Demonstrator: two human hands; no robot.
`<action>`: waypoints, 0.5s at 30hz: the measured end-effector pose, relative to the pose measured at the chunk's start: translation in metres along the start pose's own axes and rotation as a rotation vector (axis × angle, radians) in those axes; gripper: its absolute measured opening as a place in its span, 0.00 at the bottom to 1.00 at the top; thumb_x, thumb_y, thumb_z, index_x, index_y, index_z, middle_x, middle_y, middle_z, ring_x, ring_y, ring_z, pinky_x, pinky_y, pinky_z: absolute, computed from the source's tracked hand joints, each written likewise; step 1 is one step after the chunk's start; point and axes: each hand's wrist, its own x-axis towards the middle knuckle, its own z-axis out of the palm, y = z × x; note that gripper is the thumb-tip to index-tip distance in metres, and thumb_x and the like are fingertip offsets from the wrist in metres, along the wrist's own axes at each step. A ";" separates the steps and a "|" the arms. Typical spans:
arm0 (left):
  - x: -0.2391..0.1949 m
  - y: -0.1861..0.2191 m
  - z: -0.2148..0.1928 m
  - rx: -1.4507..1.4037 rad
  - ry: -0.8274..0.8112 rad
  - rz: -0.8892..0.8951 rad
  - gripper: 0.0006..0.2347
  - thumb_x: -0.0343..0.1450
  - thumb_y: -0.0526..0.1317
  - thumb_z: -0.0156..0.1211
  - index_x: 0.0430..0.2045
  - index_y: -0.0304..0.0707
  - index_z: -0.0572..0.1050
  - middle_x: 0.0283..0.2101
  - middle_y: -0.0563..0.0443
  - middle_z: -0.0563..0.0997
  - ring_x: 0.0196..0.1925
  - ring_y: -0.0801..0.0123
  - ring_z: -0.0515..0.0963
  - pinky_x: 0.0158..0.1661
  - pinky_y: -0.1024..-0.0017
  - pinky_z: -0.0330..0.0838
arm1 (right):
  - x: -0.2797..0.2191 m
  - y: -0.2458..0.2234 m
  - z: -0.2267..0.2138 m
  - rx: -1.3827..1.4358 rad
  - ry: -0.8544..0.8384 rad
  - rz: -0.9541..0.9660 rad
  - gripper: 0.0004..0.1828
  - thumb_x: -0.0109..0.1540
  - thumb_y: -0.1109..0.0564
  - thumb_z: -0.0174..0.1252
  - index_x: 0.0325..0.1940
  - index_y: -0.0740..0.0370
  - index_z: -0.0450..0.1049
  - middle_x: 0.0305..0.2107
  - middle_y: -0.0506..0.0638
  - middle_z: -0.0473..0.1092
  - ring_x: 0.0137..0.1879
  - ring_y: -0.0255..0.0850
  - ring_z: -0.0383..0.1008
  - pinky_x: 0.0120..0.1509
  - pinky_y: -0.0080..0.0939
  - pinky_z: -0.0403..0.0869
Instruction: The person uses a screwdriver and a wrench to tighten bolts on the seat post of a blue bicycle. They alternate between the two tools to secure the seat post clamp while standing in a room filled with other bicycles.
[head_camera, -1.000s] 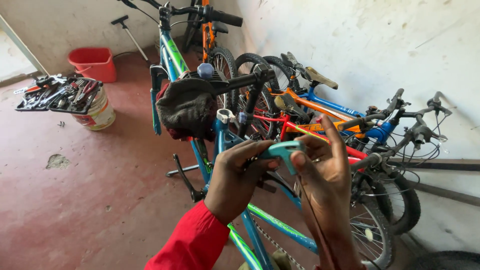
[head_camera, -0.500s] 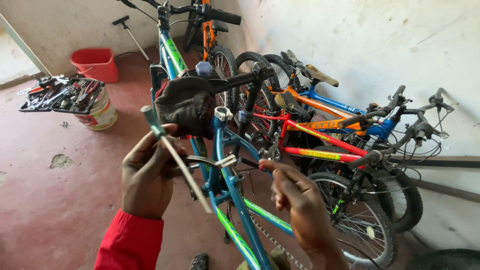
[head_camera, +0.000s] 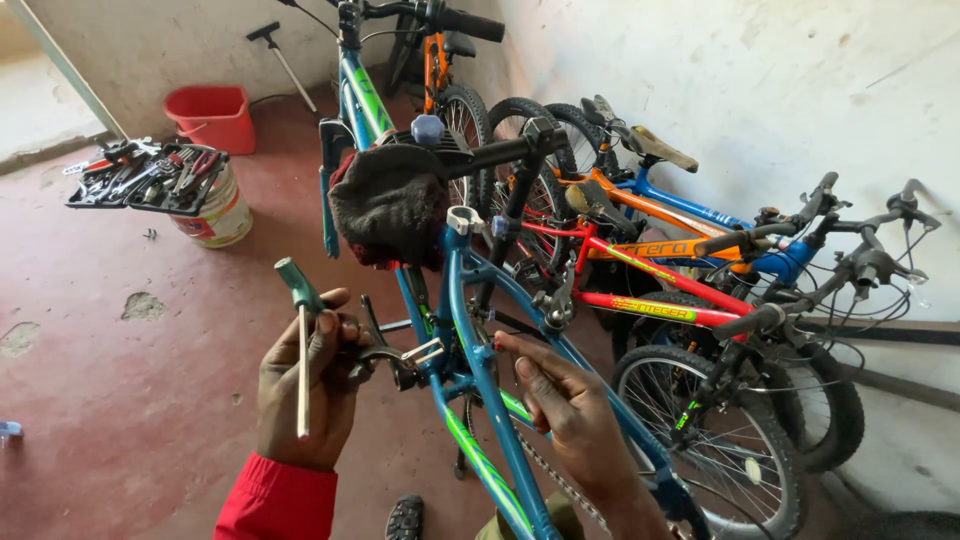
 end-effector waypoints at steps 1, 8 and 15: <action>-0.001 0.000 0.000 0.001 0.000 -0.002 0.15 0.65 0.36 0.58 0.42 0.25 0.70 0.25 0.48 0.71 0.29 0.69 0.72 0.33 0.73 0.69 | 0.000 0.001 -0.001 0.001 0.001 0.002 0.20 0.59 0.55 0.47 0.53 0.57 0.73 0.55 0.45 0.72 0.20 0.30 0.54 0.25 0.27 0.61; -0.004 -0.005 0.006 0.029 -0.003 -0.039 0.14 0.66 0.35 0.57 0.42 0.24 0.71 0.24 0.48 0.69 0.28 0.65 0.71 0.33 0.71 0.69 | -0.003 0.000 -0.002 0.231 -0.029 0.150 0.20 0.60 0.57 0.48 0.54 0.66 0.75 0.13 0.47 0.58 0.20 0.33 0.51 0.25 0.33 0.56; -0.006 -0.012 0.005 -0.017 0.017 -0.057 0.14 0.66 0.33 0.56 0.43 0.22 0.70 0.25 0.47 0.70 0.29 0.68 0.72 0.36 0.73 0.71 | 0.004 0.014 0.000 0.047 0.017 -0.041 0.20 0.61 0.57 0.49 0.55 0.60 0.75 0.11 0.43 0.54 0.19 0.31 0.50 0.21 0.30 0.52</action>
